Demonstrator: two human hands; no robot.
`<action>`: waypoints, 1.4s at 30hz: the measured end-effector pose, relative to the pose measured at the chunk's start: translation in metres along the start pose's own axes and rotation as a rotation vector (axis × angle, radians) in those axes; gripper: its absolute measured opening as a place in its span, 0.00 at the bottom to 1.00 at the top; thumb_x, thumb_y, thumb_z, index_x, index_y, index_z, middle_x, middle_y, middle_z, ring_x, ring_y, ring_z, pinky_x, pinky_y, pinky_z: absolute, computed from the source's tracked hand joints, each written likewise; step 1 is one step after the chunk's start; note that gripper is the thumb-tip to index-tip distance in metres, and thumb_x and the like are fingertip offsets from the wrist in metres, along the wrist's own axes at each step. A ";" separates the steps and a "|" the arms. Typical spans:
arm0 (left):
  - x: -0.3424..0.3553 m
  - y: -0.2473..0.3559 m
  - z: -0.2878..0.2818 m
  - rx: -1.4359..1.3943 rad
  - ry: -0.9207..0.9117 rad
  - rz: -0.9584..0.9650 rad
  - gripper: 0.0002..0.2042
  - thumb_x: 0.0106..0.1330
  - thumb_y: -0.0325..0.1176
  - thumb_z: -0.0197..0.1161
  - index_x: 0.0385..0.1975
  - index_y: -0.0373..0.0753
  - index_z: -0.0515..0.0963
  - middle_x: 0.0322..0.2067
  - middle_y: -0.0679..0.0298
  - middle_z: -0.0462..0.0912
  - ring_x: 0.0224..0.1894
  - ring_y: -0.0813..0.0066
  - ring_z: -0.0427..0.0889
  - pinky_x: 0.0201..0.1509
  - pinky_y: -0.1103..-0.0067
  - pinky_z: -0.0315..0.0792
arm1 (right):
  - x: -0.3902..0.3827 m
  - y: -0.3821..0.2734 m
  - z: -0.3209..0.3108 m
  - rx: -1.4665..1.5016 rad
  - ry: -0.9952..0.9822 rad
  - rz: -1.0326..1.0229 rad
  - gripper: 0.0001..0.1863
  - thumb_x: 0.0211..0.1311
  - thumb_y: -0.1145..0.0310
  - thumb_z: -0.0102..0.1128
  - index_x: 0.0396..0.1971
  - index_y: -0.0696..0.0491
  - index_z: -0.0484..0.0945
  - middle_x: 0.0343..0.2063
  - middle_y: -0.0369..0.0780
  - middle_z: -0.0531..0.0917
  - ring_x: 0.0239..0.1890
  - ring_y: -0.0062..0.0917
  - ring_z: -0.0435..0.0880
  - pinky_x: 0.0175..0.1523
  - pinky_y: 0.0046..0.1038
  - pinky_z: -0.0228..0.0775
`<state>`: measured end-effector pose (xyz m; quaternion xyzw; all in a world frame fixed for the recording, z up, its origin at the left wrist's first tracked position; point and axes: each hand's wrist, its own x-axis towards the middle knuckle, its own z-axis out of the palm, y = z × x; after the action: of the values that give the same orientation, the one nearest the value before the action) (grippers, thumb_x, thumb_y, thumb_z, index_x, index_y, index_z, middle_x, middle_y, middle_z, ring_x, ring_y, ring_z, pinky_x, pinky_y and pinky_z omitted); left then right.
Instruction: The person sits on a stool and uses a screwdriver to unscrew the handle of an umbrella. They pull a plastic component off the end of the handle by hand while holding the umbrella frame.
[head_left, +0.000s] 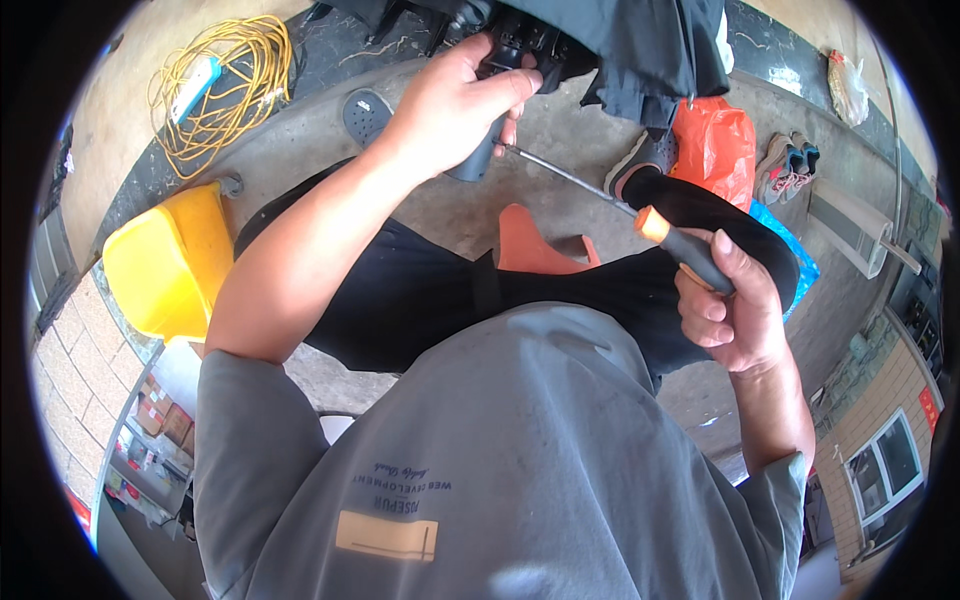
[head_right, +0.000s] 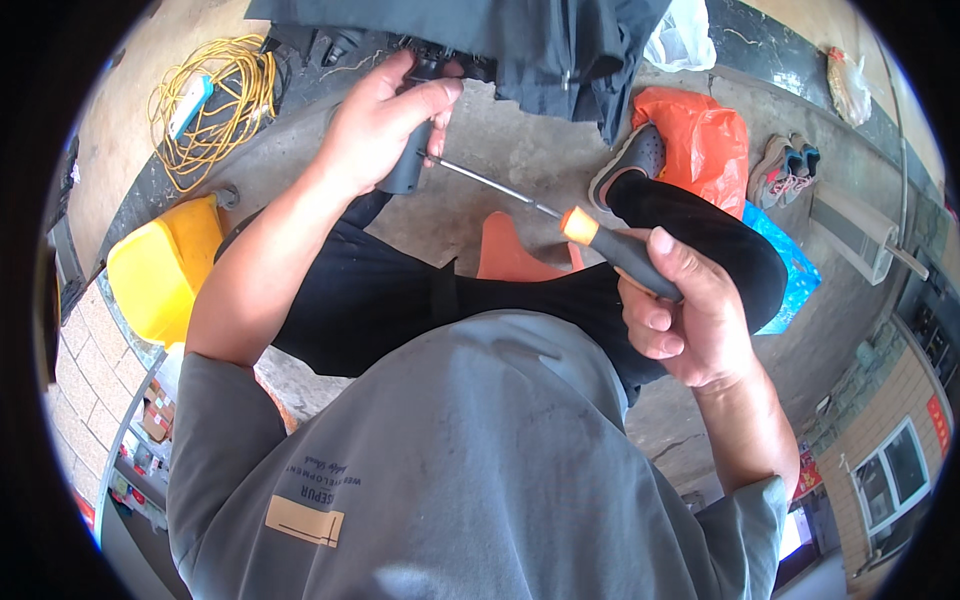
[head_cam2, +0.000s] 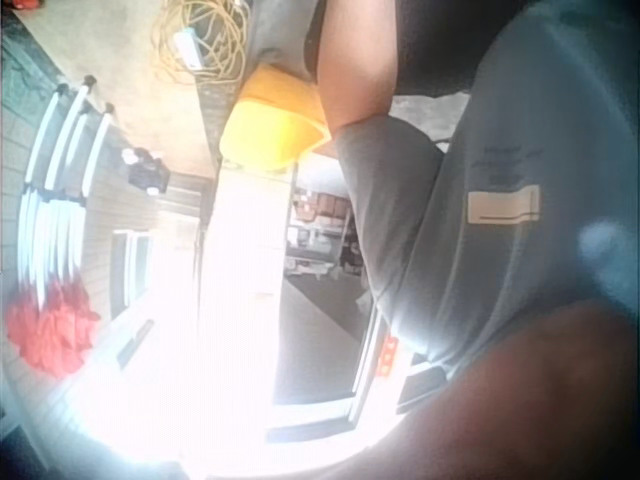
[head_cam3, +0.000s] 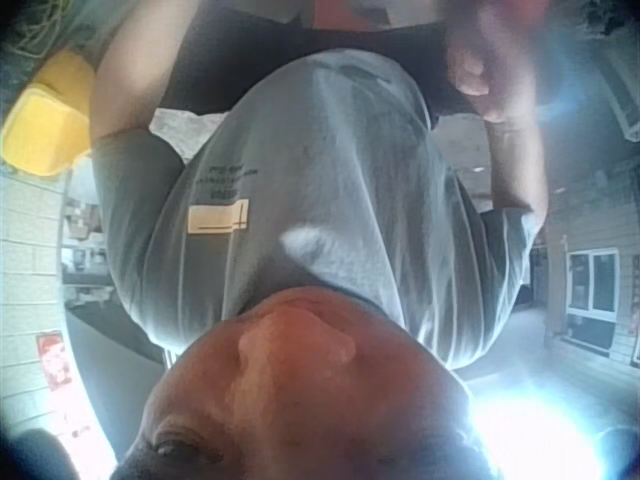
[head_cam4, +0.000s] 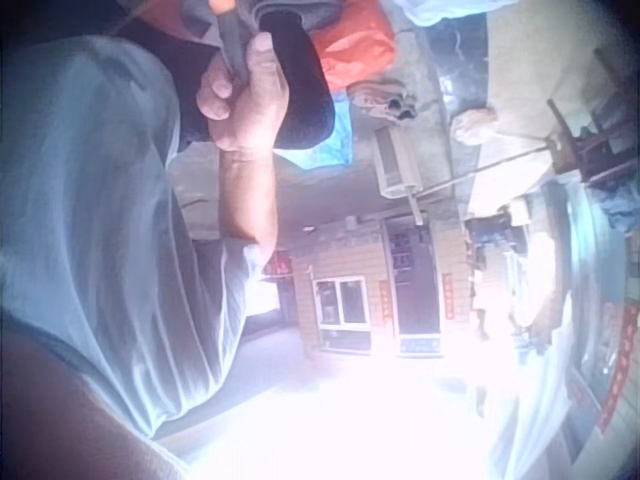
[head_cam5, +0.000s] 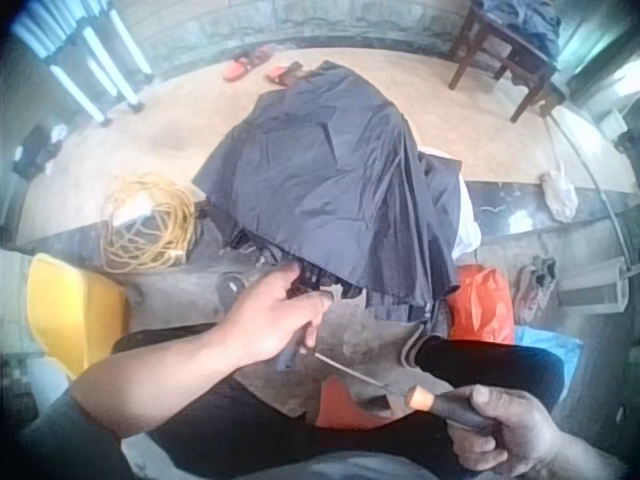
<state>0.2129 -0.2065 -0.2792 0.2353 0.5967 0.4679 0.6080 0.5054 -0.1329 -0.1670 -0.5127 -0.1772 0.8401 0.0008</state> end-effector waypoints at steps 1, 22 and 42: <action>0.001 -0.001 0.000 0.016 -0.012 0.008 0.12 0.67 0.33 0.60 0.47 0.37 0.73 0.25 0.67 0.75 0.22 0.80 0.75 0.25 0.81 0.72 | 0.000 0.001 -0.001 0.080 -0.027 0.046 0.29 0.71 0.51 0.52 0.57 0.63 0.70 0.16 0.34 0.67 0.12 0.13 0.57 0.17 0.16 0.50; -0.003 0.008 0.005 -0.064 0.028 0.034 0.08 0.68 0.33 0.60 0.41 0.37 0.73 0.25 0.67 0.75 0.23 0.81 0.76 0.25 0.80 0.73 | -0.012 -0.036 0.011 -0.433 0.072 -0.155 0.27 0.70 0.54 0.57 0.56 0.61 0.72 0.17 0.31 0.67 0.14 0.10 0.58 0.17 0.14 0.49; 0.002 0.008 0.004 -0.130 0.045 -0.136 0.11 0.65 0.38 0.63 0.41 0.39 0.73 0.25 0.70 0.74 0.22 0.82 0.74 0.23 0.83 0.72 | -0.015 -0.055 0.027 -1.998 -0.006 -1.181 0.26 0.50 0.66 0.69 0.52 0.52 0.78 0.25 0.35 0.70 0.23 0.25 0.74 0.27 0.30 0.70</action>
<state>0.2140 -0.2004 -0.2728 0.1436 0.5931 0.4685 0.6389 0.4795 -0.0924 -0.1265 -0.1204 -0.9731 0.1962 -0.0130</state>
